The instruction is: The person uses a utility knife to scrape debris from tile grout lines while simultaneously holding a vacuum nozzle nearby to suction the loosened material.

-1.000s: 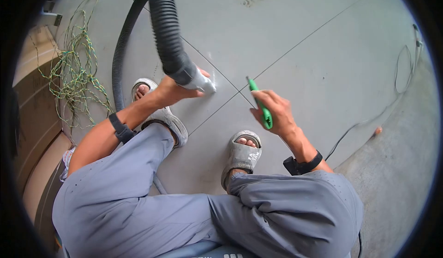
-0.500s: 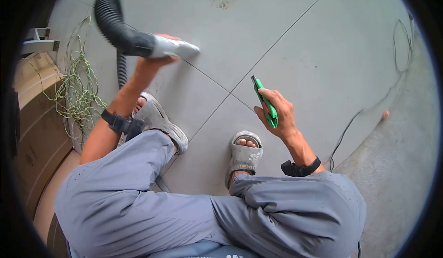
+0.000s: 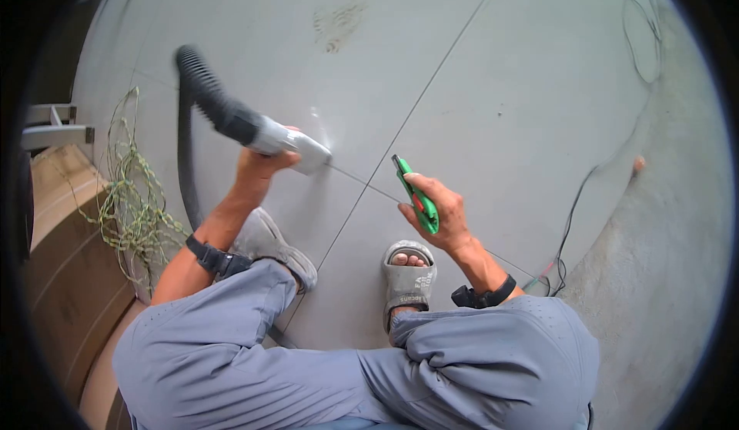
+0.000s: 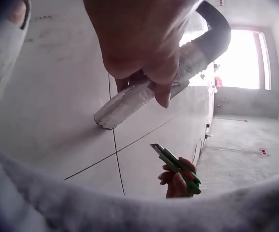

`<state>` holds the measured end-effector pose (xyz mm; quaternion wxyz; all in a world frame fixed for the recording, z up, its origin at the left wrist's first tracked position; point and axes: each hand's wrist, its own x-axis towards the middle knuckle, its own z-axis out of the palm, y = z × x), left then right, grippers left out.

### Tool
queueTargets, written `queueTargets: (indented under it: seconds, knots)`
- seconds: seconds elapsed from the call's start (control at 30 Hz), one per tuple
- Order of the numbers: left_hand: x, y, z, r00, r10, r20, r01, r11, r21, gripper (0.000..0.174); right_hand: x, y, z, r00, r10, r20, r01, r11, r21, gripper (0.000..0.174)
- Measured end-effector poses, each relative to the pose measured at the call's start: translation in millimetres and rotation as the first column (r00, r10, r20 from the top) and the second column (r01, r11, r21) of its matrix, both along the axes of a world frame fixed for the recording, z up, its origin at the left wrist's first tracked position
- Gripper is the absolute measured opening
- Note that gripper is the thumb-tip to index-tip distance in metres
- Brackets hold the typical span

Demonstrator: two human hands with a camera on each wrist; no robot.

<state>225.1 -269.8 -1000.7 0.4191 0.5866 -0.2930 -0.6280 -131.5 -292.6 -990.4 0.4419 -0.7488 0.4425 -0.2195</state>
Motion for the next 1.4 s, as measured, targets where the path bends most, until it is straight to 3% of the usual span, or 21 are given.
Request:
queueTargets:
  seconds: [0.03, 0.13, 0.2, 0.23, 0.33, 0.5, 0.57, 0.63, 0.67, 0.7, 0.73, 0.8, 0.83, 0.9, 0.93, 1.0, 1.17, 1.2, 1.23, 1.3, 1.4]
  knots:
    - [7, -9, -2, 0.994, 0.108, 0.004, -0.108, 0.994, -0.008, 0.041, 1, 3, 0, 0.999, -0.048, 0.018, 0.046, 0.995, 0.086, 0.054]
    - [13, -33, 1, 0.975, 0.220, -0.024, -0.221, 0.975, -0.013, 0.040, 10, 3, -11, 0.995, -0.099, 0.003, 0.097, 0.981, 0.167, 0.054]
    - [-2, -34, 9, 0.994, 0.106, 0.005, -0.106, 0.994, -0.011, 0.041, 37, -10, -22, 0.989, -0.065, 0.133, 0.079, 0.991, -0.104, 0.060]
    - [-10, -32, 13, 0.999, 0.012, 0.044, -0.013, 1.000, 0.008, 0.043, 54, -17, -22, 0.990, -0.072, 0.125, 0.089, 0.987, -0.137, 0.065]
    - [-44, -27, 24, 0.998, -0.006, -0.060, 0.008, 1.000, 0.028, 0.047, 103, -37, -12, 0.971, -0.087, 0.223, 0.150, 0.948, -0.282, 0.086]
    - [-53, -41, 42, 0.982, -0.005, -0.186, 0.022, 0.996, 0.089, 0.050, 140, -22, -26, 0.942, -0.131, 0.310, 0.214, 0.944, -0.252, 0.086]
    - [-25, -46, 48, 0.952, -0.305, -0.003, 0.302, 0.940, 0.158, 0.048, 137, -21, -28, 0.942, -0.168, 0.291, 0.239, 0.944, -0.229, 0.085]
    - [8, -59, 78, 0.766, -0.615, 0.187, 0.525, 0.766, 0.370, 0.045, 122, -23, -28, 0.930, -0.128, 0.343, 0.225, 0.939, -0.261, 0.081]
    - [26, -69, 101, 0.578, -0.722, 0.380, 0.718, 0.671, 0.185, 0.045, 114, -24, -31, 0.927, -0.143, 0.346, 0.241, 0.935, -0.259, 0.081]
    - [36, -83, 124, 0.373, -0.724, 0.580, 0.876, 0.480, 0.035, 0.045, 105, -23, -35, 0.944, -0.099, 0.314, 0.191, 0.941, -0.279, 0.081]
    - [29, -100, 149, 0.362, -0.734, 0.575, 0.885, 0.465, 0.036, 0.045, 98, -19, -38, 0.959, -0.055, 0.278, 0.139, 0.946, -0.292, 0.081]
    - [4, -128, 187, 0.168, -0.446, 0.879, 0.950, 0.312, -0.023, 0.052, 94, -11, -38, 0.957, -0.046, 0.285, 0.129, 0.951, -0.280, 0.080]
    - [-14, -136, 189, 0.161, -0.447, 0.880, 0.952, 0.305, -0.019, 0.052, 95, -10, -37, 0.955, -0.020, 0.296, 0.107, 0.954, -0.281, 0.080]
    - [-47, -152, 188, -0.189, -0.309, 0.932, 0.977, 0.033, 0.209, 0.063, 100, -9, -33, 0.941, -0.035, 0.336, 0.133, 0.953, -0.273, 0.079]
    - [-51, -153, 185, -0.202, -0.314, 0.928, 0.975, 0.024, 0.221, 0.063, 103, -5, -30, 0.927, -0.045, 0.372, 0.150, 0.954, -0.258, 0.078]
    - [-57, -149, 166, -0.513, -0.386, 0.767, 0.852, -0.120, 0.509, 0.073, 100, 0, -36, 0.929, -0.061, 0.365, 0.160, 0.955, -0.248, 0.078]
    - [-55, -104, 132, -0.545, -0.420, 0.726, 0.820, -0.090, 0.565, 0.073, 51, 26, -45, 0.947, -0.031, 0.318, 0.109, 0.967, -0.232, 0.077]
    - [-49, -95, 129, -0.547, -0.429, 0.719, 0.819, -0.095, 0.566, 0.073, 31, 32, -44, 0.963, -0.129, 0.235, 0.181, 0.959, -0.217, 0.079]
    - [-42, -88, 127, -0.519, -0.442, 0.732, 0.821, -0.019, 0.571, 0.075, 11, 36, -45, 0.964, -0.221, 0.150, 0.249, 0.945, -0.213, 0.081]
    - [-29, -69, 123, -0.477, -0.444, 0.759, 0.812, 0.107, 0.573, 0.081, -31, 45, -58, 0.937, -0.322, 0.139, 0.342, 0.925, -0.166, 0.082]
    - [-18, -43, 117, -0.466, -0.411, 0.784, 0.818, 0.138, 0.558, 0.083, -68, 36, -50, 0.917, -0.397, 0.023, 0.389, 0.884, -0.257, 0.084]
